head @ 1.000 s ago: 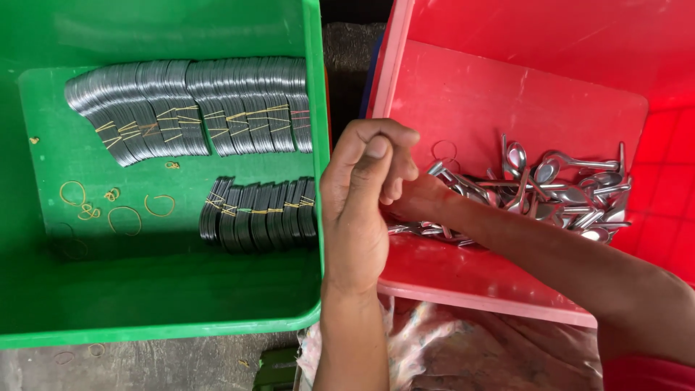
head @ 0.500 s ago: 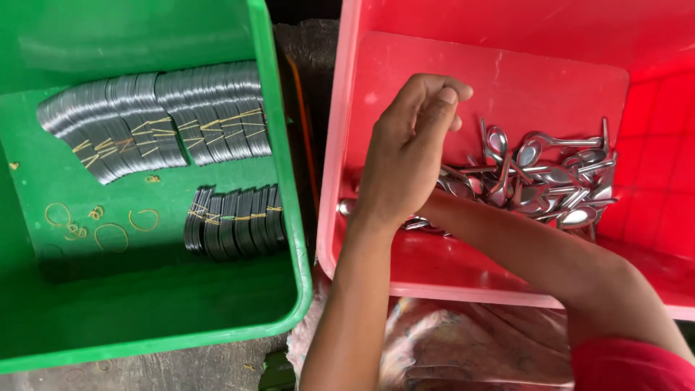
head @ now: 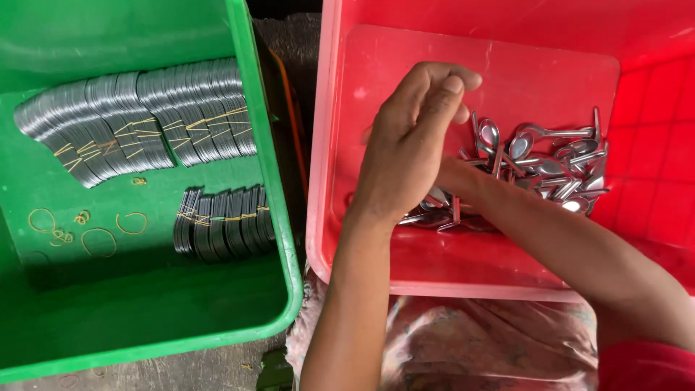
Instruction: The person gathers metal spoons from a red bin, aligns them into stacks, and secures each stack with a rubber band taken from a green bin. The person repeats this process, creating multiple bundled spoon sets.
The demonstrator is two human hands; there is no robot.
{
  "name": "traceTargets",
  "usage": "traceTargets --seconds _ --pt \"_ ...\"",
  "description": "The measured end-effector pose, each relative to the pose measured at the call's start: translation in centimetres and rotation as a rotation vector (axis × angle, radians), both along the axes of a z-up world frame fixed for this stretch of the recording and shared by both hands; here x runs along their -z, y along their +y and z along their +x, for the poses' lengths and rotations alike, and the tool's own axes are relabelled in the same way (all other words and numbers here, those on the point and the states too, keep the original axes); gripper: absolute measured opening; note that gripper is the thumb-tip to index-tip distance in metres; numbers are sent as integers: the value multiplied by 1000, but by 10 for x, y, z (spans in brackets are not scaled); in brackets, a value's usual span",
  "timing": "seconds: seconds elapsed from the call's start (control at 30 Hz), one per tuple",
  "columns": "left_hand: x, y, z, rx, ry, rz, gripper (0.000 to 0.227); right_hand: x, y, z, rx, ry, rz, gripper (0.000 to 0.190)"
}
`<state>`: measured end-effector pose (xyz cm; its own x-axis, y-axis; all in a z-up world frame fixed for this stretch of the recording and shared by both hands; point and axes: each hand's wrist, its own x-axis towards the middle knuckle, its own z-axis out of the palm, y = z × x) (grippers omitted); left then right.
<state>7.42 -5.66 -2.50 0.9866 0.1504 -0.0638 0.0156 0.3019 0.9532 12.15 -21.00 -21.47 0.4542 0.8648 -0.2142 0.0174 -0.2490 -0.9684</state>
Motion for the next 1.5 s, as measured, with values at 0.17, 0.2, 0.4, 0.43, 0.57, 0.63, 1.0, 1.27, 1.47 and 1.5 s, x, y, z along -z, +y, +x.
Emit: traceTargets --seconds 0.17,0.2,0.4,0.43,0.57,0.63,1.0,1.27,1.47,1.5 --pt "-5 6 -1 -32 5 4 37 2 -10 19 -87 -245 -225 23" --pt "-5 6 -1 -29 2 6 37 3 -11 23 -100 -295 -269 23" --pt "-2 4 0 -34 -17 29 28 18 -20 32 -208 -561 -537 26" --pt "-3 4 0 -53 17 98 28 19 -22 31 -224 -604 -582 26" --pt "-14 2 4 -80 127 309 30 14 -28 41 -276 -805 -772 29" --pt "-6 -1 8 -38 193 548 32 -34 -32 48 -3 -740 -586 26" --pt "22 -48 24 -8 118 409 35 -187 -61 -17 846 -206 92 23" --pt "36 -102 30 104 -217 -94 22 -227 -104 -40 800 59 257 28" --pt "-2 -142 15 375 -344 262 19 -214 -121 -26 1140 133 514 24" --pt "-5 -143 14 383 -348 268 19 -214 -125 -29 1147 131 523 24"
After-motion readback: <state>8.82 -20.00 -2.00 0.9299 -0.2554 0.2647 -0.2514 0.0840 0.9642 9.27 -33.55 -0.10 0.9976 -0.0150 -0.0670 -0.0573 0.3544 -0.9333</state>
